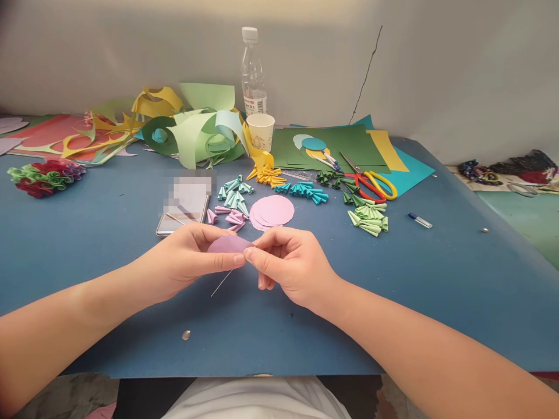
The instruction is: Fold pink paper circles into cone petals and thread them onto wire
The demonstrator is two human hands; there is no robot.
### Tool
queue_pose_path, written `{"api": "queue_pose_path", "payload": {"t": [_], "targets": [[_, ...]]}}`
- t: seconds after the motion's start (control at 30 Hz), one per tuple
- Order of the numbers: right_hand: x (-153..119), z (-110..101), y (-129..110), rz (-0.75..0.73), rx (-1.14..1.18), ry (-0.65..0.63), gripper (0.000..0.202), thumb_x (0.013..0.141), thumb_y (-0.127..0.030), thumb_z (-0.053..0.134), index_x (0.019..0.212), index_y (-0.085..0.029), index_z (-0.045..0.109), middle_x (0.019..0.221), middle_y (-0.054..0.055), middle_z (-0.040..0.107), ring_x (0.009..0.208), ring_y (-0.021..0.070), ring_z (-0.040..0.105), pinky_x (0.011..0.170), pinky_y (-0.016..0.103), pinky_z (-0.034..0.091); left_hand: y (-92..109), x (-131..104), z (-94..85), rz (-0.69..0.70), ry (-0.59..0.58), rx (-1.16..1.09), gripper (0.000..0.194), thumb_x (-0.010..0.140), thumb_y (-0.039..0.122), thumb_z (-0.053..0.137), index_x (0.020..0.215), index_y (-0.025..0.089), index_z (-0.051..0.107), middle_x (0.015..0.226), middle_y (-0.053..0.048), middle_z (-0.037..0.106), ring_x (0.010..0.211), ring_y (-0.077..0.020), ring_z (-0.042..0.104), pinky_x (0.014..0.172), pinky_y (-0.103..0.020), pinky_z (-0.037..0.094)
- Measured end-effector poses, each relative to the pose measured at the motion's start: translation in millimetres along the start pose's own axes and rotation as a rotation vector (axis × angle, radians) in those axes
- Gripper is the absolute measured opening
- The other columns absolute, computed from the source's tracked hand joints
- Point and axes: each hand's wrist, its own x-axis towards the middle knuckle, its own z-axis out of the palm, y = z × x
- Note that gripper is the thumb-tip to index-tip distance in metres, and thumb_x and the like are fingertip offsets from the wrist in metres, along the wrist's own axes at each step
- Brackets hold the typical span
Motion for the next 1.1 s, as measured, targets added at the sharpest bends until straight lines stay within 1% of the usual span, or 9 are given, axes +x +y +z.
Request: {"api": "queue_pose_path", "payload": {"t": [0.13, 0.23, 0.37, 0.47, 0.57, 0.77, 0.87, 0.97, 1.1], "targets": [[-0.2, 0.1, -1.4, 0.006, 0.002, 0.001, 0.027, 0.079, -0.037, 0.089, 0.075, -0.017, 0.070, 0.052, -0.004, 0.062, 0.044, 0.0111, 0.060, 0.045, 0.023, 0.050, 0.8, -0.9, 0.4, -0.005, 0.006, -0.003, 0.027, 0.075, 0.041, 0.084, 0.075, 0.016, 0.075, 0.075, -0.005, 0.070, 0.072, -0.0199, 0.061, 0.063, -0.031, 0.048], [0.9, 1.2, -2.3, 0.007, 0.002, 0.015, 0.029, 0.078, -0.039, 0.089, 0.074, -0.018, 0.069, 0.052, -0.004, 0.062, 0.044, 0.0118, 0.060, 0.045, 0.025, 0.050, 0.4, -1.3, 0.4, 0.000, 0.029, 0.023, 0.027, 0.075, 0.041, 0.084, 0.074, 0.016, 0.073, 0.071, -0.003, 0.067, 0.068, -0.0181, 0.058, 0.058, -0.029, 0.044], [3.3, 1.9, -1.3, 0.017, -0.011, 0.027, 0.026, 0.079, -0.039, 0.087, 0.077, -0.017, 0.072, 0.056, -0.003, 0.063, 0.047, 0.0119, 0.060, 0.050, 0.027, 0.053, -0.8, -0.4, 1.6, 0.022, 0.093, 0.099, 0.026, 0.079, 0.039, 0.079, 0.074, 0.016, 0.069, 0.065, 0.001, 0.058, 0.061, -0.0125, 0.047, 0.053, -0.026, 0.034], [4.9, 0.8, -0.1, 0.041, -0.028, 0.034, 0.025, 0.074, -0.034, 0.091, 0.078, -0.017, 0.073, 0.060, -0.003, 0.065, 0.051, 0.0108, 0.059, 0.050, 0.025, 0.051, -1.6, 0.2, 4.0, 0.065, 0.158, 0.185, 0.026, 0.081, 0.033, 0.075, 0.066, 0.016, 0.061, 0.060, 0.005, 0.047, 0.057, -0.0095, 0.038, 0.051, -0.025, 0.028], [6.2, -0.5, -0.4, 0.091, -0.019, 0.015, 0.026, 0.070, -0.031, 0.093, 0.077, -0.016, 0.073, 0.057, -0.003, 0.063, 0.050, 0.0103, 0.058, 0.049, 0.023, 0.048, -2.6, -0.2, 6.2, 0.141, 0.192, 0.281, 0.025, 0.080, 0.025, 0.072, 0.061, 0.017, 0.058, 0.061, 0.004, 0.047, 0.059, -0.0102, 0.040, 0.054, -0.026, 0.031], [6.7, 0.8, -0.5, 0.146, 0.000, -0.014, 0.023, 0.073, -0.030, 0.090, 0.080, -0.015, 0.074, 0.055, -0.001, 0.066, 0.050, 0.0116, 0.060, 0.050, 0.023, 0.049, -3.7, -1.9, 7.2, 0.280, 0.221, 0.458, 0.024, 0.081, 0.020, 0.068, 0.059, 0.017, 0.058, 0.064, 0.003, 0.052, 0.065, -0.0122, 0.044, 0.061, -0.028, 0.037], [5.8, 1.5, 1.5, 0.120, -0.025, -0.007, 0.023, 0.075, -0.030, 0.089, 0.083, -0.016, 0.074, 0.059, -0.001, 0.067, 0.053, 0.0124, 0.062, 0.051, 0.024, 0.051, -4.2, -1.6, 6.6, 0.268, 0.208, 0.447, 0.023, 0.083, 0.021, 0.067, 0.062, 0.017, 0.060, 0.065, 0.003, 0.052, 0.065, -0.0123, 0.044, 0.061, -0.028, 0.037], [4.3, 0.4, 2.7, 0.071, -0.095, 0.004, 0.019, 0.080, -0.029, 0.085, 0.087, -0.016, 0.074, 0.065, -0.001, 0.068, 0.056, 0.0121, 0.065, 0.051, 0.022, 0.052, -5.0, -0.8, 5.5, 0.217, 0.186, 0.395, 0.029, 0.085, 0.025, 0.068, 0.060, 0.017, 0.055, 0.064, 0.004, 0.049, 0.063, -0.0116, 0.042, 0.058, -0.027, 0.035], [3.3, -2.6, 2.9, 0.056, -0.165, 0.001, 0.017, 0.089, -0.031, 0.077, 0.083, -0.017, 0.069, 0.058, -0.003, 0.064, 0.051, 0.0101, 0.061, 0.048, 0.021, 0.050, -4.9, 0.2, 4.6, 0.153, 0.200, 0.390, 0.032, 0.084, 0.033, 0.072, 0.062, 0.017, 0.055, 0.063, 0.004, 0.044, 0.063, -0.0113, 0.040, 0.055, -0.027, 0.032]]}}
